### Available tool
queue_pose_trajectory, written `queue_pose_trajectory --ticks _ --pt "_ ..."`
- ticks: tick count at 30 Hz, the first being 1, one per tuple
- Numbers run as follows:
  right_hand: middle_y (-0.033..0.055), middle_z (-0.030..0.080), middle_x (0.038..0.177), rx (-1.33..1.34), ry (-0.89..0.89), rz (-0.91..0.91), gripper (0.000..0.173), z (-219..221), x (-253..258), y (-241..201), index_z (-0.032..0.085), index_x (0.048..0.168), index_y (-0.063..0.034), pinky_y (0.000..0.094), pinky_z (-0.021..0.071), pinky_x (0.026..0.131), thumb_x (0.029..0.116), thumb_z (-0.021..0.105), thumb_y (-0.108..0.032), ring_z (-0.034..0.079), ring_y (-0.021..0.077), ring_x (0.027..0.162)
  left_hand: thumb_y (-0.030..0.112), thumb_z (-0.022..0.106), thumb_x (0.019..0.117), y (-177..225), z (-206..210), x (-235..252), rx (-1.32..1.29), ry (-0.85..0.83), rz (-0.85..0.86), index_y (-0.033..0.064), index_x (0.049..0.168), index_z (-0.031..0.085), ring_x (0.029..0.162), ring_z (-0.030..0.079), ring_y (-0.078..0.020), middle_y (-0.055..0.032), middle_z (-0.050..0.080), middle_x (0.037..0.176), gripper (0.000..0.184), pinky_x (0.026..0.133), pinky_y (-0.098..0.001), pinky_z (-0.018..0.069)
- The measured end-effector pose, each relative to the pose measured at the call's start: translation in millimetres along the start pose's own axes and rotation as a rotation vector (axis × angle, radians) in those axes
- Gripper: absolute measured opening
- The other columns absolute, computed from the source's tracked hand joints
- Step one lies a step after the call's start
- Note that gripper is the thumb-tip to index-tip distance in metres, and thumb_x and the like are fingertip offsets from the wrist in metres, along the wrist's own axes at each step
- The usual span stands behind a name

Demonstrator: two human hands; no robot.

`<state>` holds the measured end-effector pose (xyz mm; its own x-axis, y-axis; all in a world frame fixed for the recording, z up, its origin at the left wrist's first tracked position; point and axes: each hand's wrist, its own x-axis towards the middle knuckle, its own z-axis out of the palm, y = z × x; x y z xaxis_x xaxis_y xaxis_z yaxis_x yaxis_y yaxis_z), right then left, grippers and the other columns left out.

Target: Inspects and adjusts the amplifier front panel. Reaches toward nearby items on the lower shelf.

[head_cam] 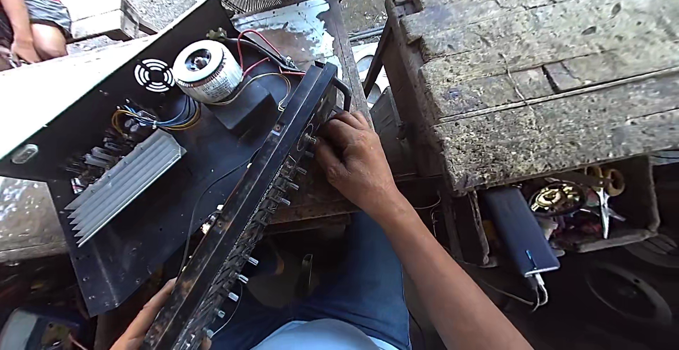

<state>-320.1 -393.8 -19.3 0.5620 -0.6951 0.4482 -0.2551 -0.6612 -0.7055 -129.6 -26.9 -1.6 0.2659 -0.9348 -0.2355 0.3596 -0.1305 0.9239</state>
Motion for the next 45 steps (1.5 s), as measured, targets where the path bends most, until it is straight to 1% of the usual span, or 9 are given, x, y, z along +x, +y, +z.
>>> queue_pose_trajectory --ticks 4,10,16,25,32,34,37,40,45 --pt "0.0081 0.067 0.106 -0.022 0.007 -0.011 0.013 0 -2 -1 0.073 0.094 -0.0064 0.0391 0.0516 0.088 0.0965 0.063 -0.014 0.061 0.0226 0.105 0.057 0.073 0.0852 -5 -13 -5 0.009 0.007 -0.023 0.0195 0.157 0.042 0.113 0.067 -0.0238 -0.0096 0.062 0.139 0.086 0.088 -0.0402 0.0598" --pt "0.0066 0.070 0.098 0.003 0.070 0.023 0.028 -3 -8 -4 0.070 0.071 -0.0105 0.0399 0.0514 0.086 0.0929 0.063 -0.026 0.062 0.0227 0.105 0.058 0.072 0.0856 -3 -10 -3 0.067 0.020 -0.012 0.0190 0.155 0.045 0.113 0.067 -0.0211 -0.0074 0.063 0.138 0.084 0.089 -0.0368 0.0591" --pt "-0.0005 0.066 0.094 0.047 -0.064 -0.004 0.019 -5 -5 -1 0.075 0.078 -0.0150 0.0396 0.0473 0.084 0.0920 0.068 -0.027 0.057 0.0198 0.103 0.058 0.069 0.0888 2 -7 1 0.083 -0.015 -0.004 0.0207 0.154 0.048 0.111 0.068 -0.0185 -0.0043 0.065 0.136 0.078 0.089 -0.0349 0.0598" --pt "0.0030 0.064 0.104 0.034 -0.130 -0.018 0.019 -8 -4 1 0.072 0.076 -0.0135 0.0426 0.0467 0.087 0.0911 0.064 -0.023 0.055 0.0228 0.108 0.058 0.069 0.0886 4 -4 3 0.092 -0.020 0.013 0.0211 0.152 0.050 0.112 0.067 -0.0129 0.0008 0.065 0.136 0.076 0.091 -0.0294 0.0581" --pt "0.0055 0.067 0.107 0.055 -0.106 -0.038 0.020 -11 -9 -1 0.070 0.073 -0.0108 0.0428 0.0476 0.084 0.0896 0.061 -0.018 0.057 0.0238 0.107 0.057 0.068 0.0892 0 -5 2 0.061 -0.036 0.006 0.0201 0.154 0.047 0.107 0.069 -0.0170 -0.0034 0.066 0.134 0.077 0.084 -0.0324 0.0605" --pt "0.0073 0.067 0.098 0.036 -0.022 -0.016 0.023 -10 -13 -5 0.069 0.077 -0.0073 0.0417 0.0501 0.080 0.0938 0.058 -0.019 0.061 0.0225 0.098 0.058 0.068 0.0891 -1 -7 1 0.056 -0.039 0.002 0.0197 0.155 0.046 0.107 0.069 -0.0171 -0.0036 0.066 0.134 0.079 0.084 -0.0321 0.0607" --pt "0.0049 0.063 0.085 -0.022 0.055 0.084 0.022 -9 -14 -8 0.066 0.100 -0.0084 0.0370 0.0491 0.065 0.1012 0.061 -0.029 0.061 0.0171 0.076 0.057 0.069 0.0896 -2 -8 3 0.053 -0.043 0.022 0.0190 0.154 0.048 0.107 0.069 -0.0158 -0.0025 0.065 0.135 0.077 0.085 -0.0305 0.0606" --pt "0.0024 0.070 0.095 -0.021 0.054 0.078 0.019 -3 -4 3 0.074 0.102 -0.0106 0.0363 0.0524 0.084 0.0975 0.068 -0.028 0.064 0.0168 0.095 0.056 0.068 0.0898 -4 -13 3 0.071 -0.058 0.024 0.0197 0.154 0.047 0.109 0.068 -0.0152 -0.0022 0.065 0.136 0.077 0.087 -0.0308 0.0597" --pt "0.0051 0.067 0.095 -0.103 0.030 0.049 0.023 5 1 6 0.076 0.091 -0.0099 0.0400 0.0525 0.091 0.0978 0.067 -0.030 0.062 0.0218 0.102 0.053 0.071 0.0876 -12 -4 3 0.007 0.037 -0.021 0.0089 0.145 0.051 0.108 0.069 -0.0256 -0.0112 0.067 0.128 0.075 0.087 -0.0416 0.0603"
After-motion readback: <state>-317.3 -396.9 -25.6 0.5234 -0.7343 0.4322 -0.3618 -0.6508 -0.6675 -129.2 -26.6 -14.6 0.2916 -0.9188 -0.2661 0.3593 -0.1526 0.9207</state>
